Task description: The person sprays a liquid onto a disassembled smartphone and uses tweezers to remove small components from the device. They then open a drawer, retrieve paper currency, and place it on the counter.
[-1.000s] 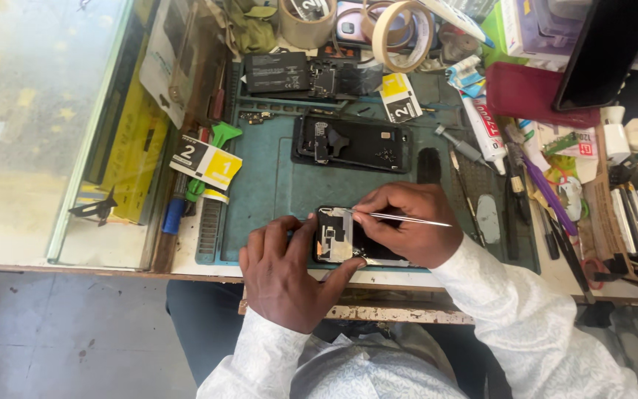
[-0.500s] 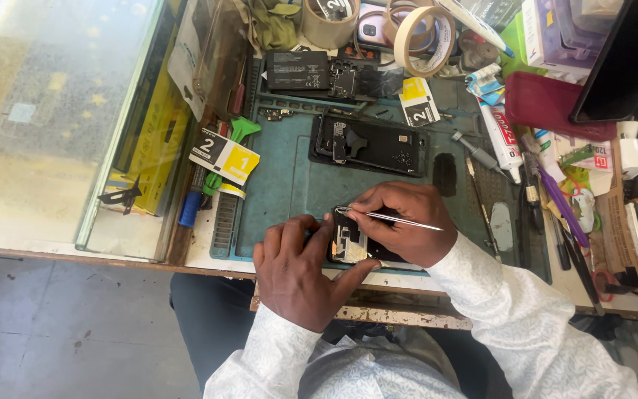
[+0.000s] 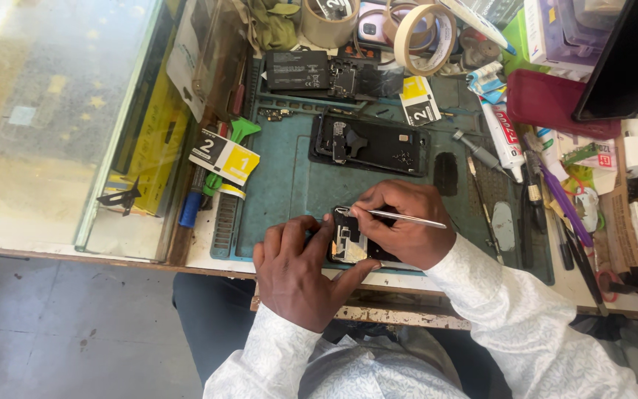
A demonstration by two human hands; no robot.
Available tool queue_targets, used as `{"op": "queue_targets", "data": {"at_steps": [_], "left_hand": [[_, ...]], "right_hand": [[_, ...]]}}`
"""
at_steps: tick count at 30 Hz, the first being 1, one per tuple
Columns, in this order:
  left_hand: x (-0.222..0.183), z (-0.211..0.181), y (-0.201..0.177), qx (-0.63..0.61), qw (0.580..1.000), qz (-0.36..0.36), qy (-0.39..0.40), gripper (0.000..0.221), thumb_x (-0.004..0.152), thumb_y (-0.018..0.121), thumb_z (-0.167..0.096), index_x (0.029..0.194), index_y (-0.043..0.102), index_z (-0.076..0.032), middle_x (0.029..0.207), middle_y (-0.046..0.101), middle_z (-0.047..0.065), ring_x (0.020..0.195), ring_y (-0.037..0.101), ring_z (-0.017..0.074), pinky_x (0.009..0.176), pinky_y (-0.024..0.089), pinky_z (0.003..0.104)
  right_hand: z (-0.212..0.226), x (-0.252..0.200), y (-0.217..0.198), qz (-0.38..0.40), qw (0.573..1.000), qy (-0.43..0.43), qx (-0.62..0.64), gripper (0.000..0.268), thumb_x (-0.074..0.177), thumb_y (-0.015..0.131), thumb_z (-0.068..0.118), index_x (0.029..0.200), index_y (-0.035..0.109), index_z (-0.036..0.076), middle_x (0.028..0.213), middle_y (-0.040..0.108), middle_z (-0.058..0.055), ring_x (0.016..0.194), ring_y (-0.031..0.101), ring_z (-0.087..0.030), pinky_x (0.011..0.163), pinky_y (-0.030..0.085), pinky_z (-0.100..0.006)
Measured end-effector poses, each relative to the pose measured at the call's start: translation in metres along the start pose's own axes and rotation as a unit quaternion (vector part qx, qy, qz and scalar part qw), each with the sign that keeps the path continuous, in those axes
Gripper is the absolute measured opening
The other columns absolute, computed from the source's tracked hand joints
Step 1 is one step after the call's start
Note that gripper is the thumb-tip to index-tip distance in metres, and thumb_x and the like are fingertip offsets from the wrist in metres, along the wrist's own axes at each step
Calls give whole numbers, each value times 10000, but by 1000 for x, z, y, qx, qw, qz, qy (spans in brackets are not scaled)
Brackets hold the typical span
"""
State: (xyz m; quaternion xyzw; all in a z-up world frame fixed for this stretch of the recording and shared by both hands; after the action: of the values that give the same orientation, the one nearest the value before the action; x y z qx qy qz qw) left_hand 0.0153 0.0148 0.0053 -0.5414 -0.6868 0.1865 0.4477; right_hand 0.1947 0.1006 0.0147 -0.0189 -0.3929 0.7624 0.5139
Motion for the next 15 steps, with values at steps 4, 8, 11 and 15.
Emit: {"op": "queue_targets", "data": {"at_steps": [4, 8, 11, 15], "left_hand": [[1, 0, -1, 3, 1000, 9, 1, 809, 710, 828, -636, 1219, 730, -15, 1063, 631, 89, 997, 562, 272, 856, 416, 416], [1, 0, -2, 2, 1000, 6, 1, 804, 707, 837, -627, 1219, 730, -16, 1059, 629, 87, 1003, 563, 268, 854, 416, 415], [1, -1, -1, -1, 1000, 3, 0, 793, 701, 843, -613, 1214, 733, -18, 1058, 635, 86, 1005, 567, 267, 855, 414, 418], [1, 0, 0, 1, 1000, 3, -1, 796, 706, 845, -611, 1219, 732, -12, 1060, 642, 91, 1000, 567, 269, 860, 419, 412]], "right_hand": [[0, 0, -1, -9, 1000, -12, 7, 187, 864, 811, 62, 878, 635, 1, 856, 750, -112, 747, 760, -175, 644, 591, -289], [-1, 1, -1, -9, 1000, 0, 23, 160, 869, 809, 54, 873, 658, 3, 875, 766, -110, 772, 773, -177, 666, 598, -287], [-2, 1, -1, 9, 999, 17, 39, 150, 877, 808, 49, 870, 667, -2, 909, 785, -110, 813, 788, -182, 707, 606, -289], [-3, 3, 1, 13, 999, 25, 42, 116, 869, 798, 43, 899, 696, -3, 938, 789, -118, 864, 797, -192, 751, 621, -292]]}}
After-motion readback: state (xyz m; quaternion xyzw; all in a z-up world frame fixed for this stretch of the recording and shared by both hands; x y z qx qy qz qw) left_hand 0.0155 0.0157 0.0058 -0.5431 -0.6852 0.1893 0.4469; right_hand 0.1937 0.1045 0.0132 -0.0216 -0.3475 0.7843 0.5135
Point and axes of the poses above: each hand's wrist, its own x-axis towards the middle knuckle, its own y-axis out of the palm, z = x × y, the point moved 1 cm from there along x, towards the middle knuckle
